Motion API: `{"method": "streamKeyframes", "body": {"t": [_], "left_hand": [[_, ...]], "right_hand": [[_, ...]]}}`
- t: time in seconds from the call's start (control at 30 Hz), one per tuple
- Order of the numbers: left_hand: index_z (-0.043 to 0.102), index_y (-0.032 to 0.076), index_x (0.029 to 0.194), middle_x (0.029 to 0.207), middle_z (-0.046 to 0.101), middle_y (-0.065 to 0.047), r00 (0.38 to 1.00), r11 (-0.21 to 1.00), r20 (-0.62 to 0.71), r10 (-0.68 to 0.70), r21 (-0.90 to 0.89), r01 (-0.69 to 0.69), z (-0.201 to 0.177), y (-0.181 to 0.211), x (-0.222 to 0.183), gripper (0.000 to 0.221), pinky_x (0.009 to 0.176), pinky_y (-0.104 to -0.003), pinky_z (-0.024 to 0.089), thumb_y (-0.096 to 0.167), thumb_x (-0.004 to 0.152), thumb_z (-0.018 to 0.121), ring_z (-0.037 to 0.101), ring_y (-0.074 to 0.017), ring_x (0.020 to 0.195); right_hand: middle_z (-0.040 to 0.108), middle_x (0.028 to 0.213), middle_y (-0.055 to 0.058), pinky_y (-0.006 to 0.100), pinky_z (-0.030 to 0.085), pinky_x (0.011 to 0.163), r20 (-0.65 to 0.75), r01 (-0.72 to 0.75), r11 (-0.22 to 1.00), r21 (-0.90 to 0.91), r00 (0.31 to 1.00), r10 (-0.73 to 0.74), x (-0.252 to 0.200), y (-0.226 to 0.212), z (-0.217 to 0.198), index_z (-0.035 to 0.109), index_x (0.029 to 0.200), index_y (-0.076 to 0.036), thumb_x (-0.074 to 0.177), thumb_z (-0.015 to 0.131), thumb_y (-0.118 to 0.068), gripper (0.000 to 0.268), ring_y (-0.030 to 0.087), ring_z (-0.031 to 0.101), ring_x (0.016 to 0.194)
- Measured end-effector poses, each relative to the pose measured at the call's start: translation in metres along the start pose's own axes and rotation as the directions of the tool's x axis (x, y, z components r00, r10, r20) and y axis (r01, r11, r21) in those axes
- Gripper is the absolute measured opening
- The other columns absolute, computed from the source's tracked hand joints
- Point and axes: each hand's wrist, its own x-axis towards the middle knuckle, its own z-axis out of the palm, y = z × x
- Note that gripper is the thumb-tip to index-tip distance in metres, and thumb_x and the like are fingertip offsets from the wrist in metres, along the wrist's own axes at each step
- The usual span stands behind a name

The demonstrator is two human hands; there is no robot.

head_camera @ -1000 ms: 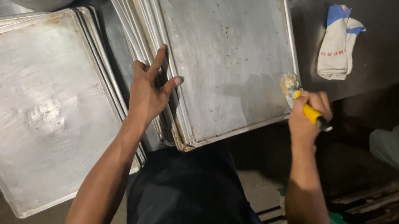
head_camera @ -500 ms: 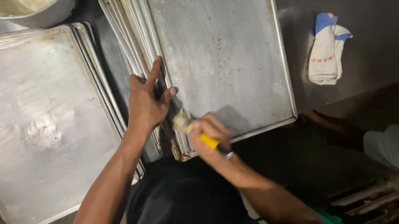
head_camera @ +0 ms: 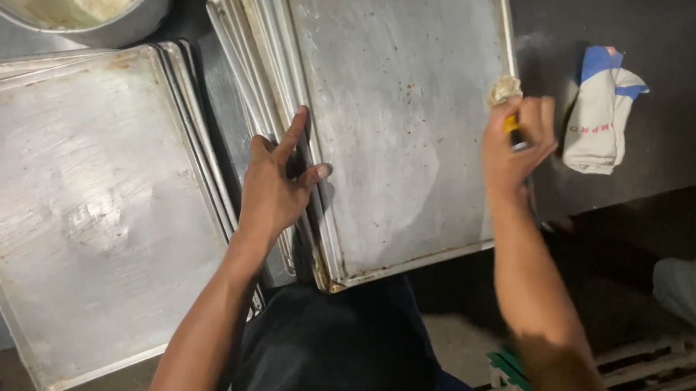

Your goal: Apply grease or shortening to individual baking trays using a brush.

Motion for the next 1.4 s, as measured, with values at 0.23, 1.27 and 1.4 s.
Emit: {"method": "streamKeyframes", "body": {"t": [0.23,1.27,1.4], "left_hand": [[0.044,0.036,0.154,0.099,0.048,-0.016,0.99,0.994,0.098,-0.102,-0.031,0.106,-0.006,0.005,0.002,0.084,0.073,-0.046,0.052,0.029,0.082,0.085,0.06,-0.0329,0.073],[0.055,0.027,0.148,0.104,0.043,-0.02,0.985,0.991,-0.122,-0.122,0.033,0.126,0.019,0.025,-0.009,0.082,0.076,-0.048,0.05,0.026,0.074,0.09,0.046,-0.0373,0.096],[0.055,0.023,0.151,0.102,0.044,-0.018,0.985,0.999,-0.171,-0.014,0.038,0.021,0.023,0.008,-0.012,0.08,0.084,-0.046,0.048,0.022,0.078,0.088,0.047,-0.0354,0.094]], "right_hand": [[0.054,0.085,0.016,0.043,0.045,0.064,0.199,-0.103,0.928,0.359,0.979,0.031,-0.034,-0.136,-0.018,0.057,0.088,-0.001,0.097,0.061,-0.005,0.011,0.033,0.058,0.074],[0.058,0.087,0.019,0.046,0.048,0.07,0.023,-0.032,0.998,0.059,0.999,0.031,0.061,0.058,0.073,0.053,0.087,0.001,0.099,0.065,-0.001,0.017,0.037,0.06,0.078],[0.054,0.087,0.018,0.046,0.047,0.067,0.016,-0.051,0.973,0.223,0.999,0.049,0.039,-0.047,0.063,0.052,0.087,-0.001,0.101,0.062,-0.001,0.017,0.035,0.061,0.077]]}}
